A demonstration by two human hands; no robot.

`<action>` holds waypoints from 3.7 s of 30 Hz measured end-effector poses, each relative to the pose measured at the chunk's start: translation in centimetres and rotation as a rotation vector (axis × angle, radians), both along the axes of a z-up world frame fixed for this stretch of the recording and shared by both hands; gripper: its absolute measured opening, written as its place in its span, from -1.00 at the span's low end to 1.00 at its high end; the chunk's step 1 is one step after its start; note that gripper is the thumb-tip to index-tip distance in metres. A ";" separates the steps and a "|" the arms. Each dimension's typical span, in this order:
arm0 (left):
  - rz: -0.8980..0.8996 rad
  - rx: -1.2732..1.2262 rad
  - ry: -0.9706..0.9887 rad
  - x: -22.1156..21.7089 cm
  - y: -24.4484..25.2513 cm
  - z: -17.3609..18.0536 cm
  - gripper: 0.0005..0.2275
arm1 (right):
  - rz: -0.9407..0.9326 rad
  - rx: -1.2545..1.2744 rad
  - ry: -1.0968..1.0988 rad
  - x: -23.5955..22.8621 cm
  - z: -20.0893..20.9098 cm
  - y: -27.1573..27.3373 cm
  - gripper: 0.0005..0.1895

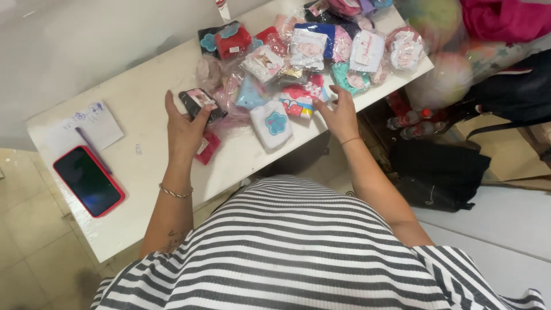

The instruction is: Sorting small packaged items from a table into organized storage bins

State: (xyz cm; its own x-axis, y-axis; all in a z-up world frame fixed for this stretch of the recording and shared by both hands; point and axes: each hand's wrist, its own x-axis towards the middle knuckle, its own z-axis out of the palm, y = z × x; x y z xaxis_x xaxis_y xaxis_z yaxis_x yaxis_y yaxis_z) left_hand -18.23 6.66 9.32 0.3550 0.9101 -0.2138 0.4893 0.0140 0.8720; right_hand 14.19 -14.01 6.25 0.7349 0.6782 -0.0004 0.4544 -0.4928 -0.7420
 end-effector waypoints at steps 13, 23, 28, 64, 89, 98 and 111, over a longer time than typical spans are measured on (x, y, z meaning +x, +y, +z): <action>-0.260 0.199 0.741 -0.3 -1.0 5.7 -0.46 | -0.014 -0.196 0.064 1.5 -0.9 1.2 -0.29; -0.486 0.096 0.469 2.8 -2.9 8.3 -0.56 | -0.157 0.276 0.317 0.4 4.8 -2.7 -0.68; -0.495 0.157 0.358 4.4 -5.2 6.4 -0.59 | 0.030 0.498 0.475 -1.0 0.4 0.6 -0.65; 0.467 1.352 0.286 -27.5 -14.1 0.8 -0.83 | 1.153 0.034 1.308 -39.4 3.1 12.8 -0.46; 1.281 0.380 -0.378 -71.5 -16.0 0.3 -0.84 | 1.771 -0.016 0.718 -90.2 5.6 21.5 -0.69; 1.265 0.342 -0.268 -78.7 -8.6 -1.6 -0.83 | 1.815 0.093 0.820 -97.7 2.0 30.2 -0.77; 1.114 0.353 -0.428 -92.1 22.0 1.3 -0.86 | 1.851 0.277 0.650 -107.4 4.9 56.5 -0.54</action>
